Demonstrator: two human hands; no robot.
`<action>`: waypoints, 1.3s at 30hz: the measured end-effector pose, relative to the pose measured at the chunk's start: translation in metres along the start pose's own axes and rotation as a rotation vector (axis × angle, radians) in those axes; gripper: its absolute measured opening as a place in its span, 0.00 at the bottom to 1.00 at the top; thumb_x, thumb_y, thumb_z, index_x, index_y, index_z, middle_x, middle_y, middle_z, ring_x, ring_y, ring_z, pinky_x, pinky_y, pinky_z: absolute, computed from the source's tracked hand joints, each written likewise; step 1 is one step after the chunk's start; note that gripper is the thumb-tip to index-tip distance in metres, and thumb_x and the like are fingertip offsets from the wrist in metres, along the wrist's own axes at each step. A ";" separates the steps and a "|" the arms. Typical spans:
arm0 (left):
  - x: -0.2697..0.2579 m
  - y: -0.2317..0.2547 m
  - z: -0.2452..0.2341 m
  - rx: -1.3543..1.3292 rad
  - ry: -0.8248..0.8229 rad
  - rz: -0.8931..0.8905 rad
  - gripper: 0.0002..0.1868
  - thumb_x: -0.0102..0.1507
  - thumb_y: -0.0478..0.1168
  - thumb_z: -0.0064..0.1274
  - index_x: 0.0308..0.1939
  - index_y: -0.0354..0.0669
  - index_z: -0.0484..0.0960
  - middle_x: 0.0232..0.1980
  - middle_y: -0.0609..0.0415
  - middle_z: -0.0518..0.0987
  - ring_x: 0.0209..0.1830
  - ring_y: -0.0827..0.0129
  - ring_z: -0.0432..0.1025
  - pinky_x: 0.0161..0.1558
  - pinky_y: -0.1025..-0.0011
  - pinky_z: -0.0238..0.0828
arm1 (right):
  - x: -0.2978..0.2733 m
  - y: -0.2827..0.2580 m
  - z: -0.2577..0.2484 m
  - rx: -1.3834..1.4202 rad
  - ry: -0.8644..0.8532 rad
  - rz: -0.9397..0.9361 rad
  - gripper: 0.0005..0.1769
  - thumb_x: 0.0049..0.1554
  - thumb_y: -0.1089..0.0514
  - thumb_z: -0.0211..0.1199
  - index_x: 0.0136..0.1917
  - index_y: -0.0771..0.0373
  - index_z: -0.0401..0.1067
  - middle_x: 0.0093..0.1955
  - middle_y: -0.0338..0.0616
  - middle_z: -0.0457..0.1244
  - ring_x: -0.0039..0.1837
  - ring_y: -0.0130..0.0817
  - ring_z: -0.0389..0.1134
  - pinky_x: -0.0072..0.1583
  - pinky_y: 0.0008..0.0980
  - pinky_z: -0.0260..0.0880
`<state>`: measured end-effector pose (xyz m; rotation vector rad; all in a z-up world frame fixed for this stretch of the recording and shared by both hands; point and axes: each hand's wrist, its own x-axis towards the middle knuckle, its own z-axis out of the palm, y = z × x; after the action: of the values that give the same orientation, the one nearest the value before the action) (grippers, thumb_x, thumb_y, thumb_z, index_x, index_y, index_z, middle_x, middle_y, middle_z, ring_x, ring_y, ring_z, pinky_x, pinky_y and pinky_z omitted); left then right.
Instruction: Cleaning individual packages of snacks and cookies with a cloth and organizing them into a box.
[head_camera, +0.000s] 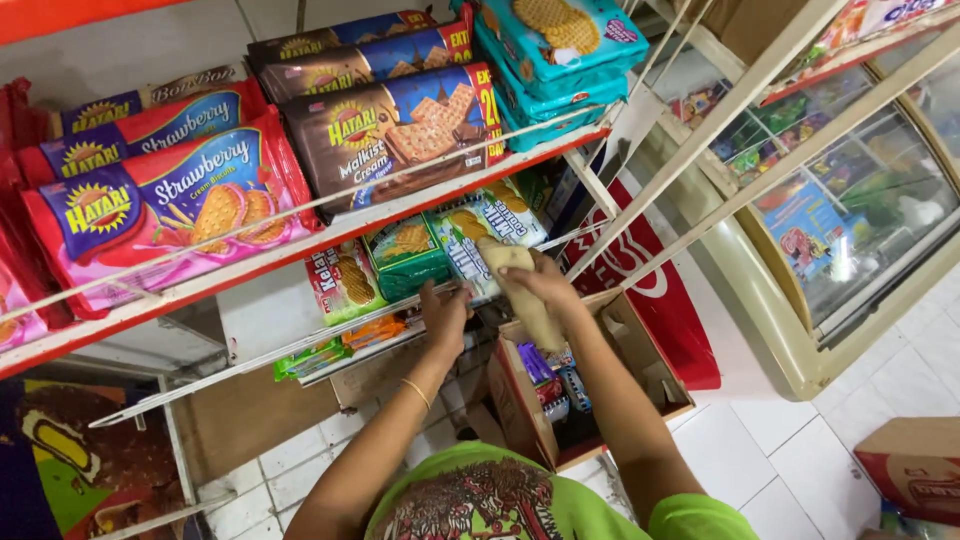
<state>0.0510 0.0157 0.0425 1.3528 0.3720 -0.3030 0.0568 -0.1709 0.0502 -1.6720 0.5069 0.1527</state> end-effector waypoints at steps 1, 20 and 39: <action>0.008 -0.005 -0.001 0.003 -0.008 0.032 0.24 0.66 0.43 0.55 0.55 0.34 0.60 0.40 0.36 0.65 0.33 0.59 0.66 0.35 0.65 0.69 | -0.023 -0.017 0.007 0.066 0.014 -0.007 0.33 0.44 0.56 0.78 0.62 0.66 0.74 0.49 0.54 0.69 0.52 0.44 0.72 0.53 0.43 0.74; 0.004 -0.039 -0.016 -0.062 -0.314 -0.117 0.52 0.51 0.39 0.74 0.74 0.35 0.61 0.71 0.36 0.67 0.74 0.46 0.59 0.70 0.49 0.54 | -0.069 0.103 0.023 0.427 0.230 0.045 0.23 0.47 0.56 0.80 0.51 0.68 0.75 0.35 0.52 0.68 0.34 0.40 0.72 0.36 0.40 0.75; -0.103 -0.043 -0.105 -0.132 -0.520 0.148 0.56 0.54 0.31 0.69 0.80 0.33 0.49 0.80 0.28 0.48 0.79 0.38 0.36 0.73 0.43 0.42 | -0.194 -0.054 0.069 -0.412 0.115 -1.035 0.16 0.49 0.55 0.70 0.52 0.52 0.77 0.64 0.58 0.60 0.68 0.62 0.64 0.67 0.59 0.63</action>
<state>-0.0691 0.1097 0.0301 1.1159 -0.1405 -0.4824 -0.0811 -0.0535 0.1617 -2.1531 -0.3754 -0.6355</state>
